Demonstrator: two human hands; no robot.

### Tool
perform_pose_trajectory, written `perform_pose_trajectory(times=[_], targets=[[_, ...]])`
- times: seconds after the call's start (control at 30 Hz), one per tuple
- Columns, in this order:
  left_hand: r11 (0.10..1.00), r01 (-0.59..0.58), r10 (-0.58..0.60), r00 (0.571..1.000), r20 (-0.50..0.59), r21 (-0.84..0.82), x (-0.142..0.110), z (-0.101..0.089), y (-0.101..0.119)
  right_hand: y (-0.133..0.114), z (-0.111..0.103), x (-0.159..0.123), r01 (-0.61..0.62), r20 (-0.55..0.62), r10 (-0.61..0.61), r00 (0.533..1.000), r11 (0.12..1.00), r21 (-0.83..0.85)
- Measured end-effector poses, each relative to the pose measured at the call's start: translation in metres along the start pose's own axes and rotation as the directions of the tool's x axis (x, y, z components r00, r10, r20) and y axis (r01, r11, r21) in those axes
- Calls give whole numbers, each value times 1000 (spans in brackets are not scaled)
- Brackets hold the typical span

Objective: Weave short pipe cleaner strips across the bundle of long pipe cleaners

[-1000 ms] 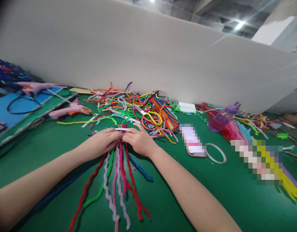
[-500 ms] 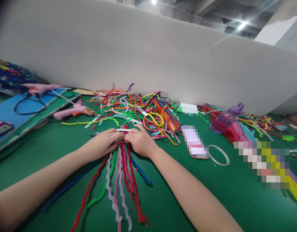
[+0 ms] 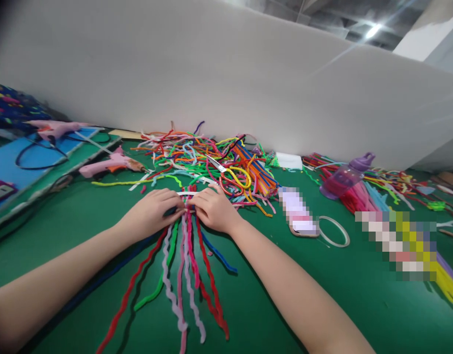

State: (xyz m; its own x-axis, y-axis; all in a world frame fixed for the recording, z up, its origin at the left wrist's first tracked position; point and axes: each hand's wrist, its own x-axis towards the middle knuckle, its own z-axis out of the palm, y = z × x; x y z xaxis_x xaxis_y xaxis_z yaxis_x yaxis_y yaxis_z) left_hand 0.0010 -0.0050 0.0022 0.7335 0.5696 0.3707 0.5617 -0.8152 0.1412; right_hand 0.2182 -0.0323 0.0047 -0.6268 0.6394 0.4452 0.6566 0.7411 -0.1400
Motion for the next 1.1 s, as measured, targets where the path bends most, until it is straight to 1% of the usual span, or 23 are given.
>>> perform_pose_trajectory(times=[0.13,0.3,0.43,0.53,0.67,0.87,1.1], targets=[[1000,17,-17,1000,-5,25,0,-1,0,0,-1,1,12,43,-12,999,1000,-13],[999,38,-38,999,1,-7,0,0,-1,3,0,2,25,82,-24,996,1000,-7],[998,59,-59,998,12,-24,2,-1,0,3,-1,1,25,81,-25,996,1000,3],[995,81,-78,996,44,-59,2,-4,2,0,-2,0,15,81,-15,997,1000,1],[991,110,-103,991,84,-76,1,-8,5,-9,-5,-1,-35,88,34,995,999,3],[973,219,-212,973,94,-72,0,-6,12,-20,-4,0,-191,115,185,976,981,43],[967,252,-248,965,86,-36,-1,-2,18,-18,-3,-1,-209,135,196,971,973,94]])
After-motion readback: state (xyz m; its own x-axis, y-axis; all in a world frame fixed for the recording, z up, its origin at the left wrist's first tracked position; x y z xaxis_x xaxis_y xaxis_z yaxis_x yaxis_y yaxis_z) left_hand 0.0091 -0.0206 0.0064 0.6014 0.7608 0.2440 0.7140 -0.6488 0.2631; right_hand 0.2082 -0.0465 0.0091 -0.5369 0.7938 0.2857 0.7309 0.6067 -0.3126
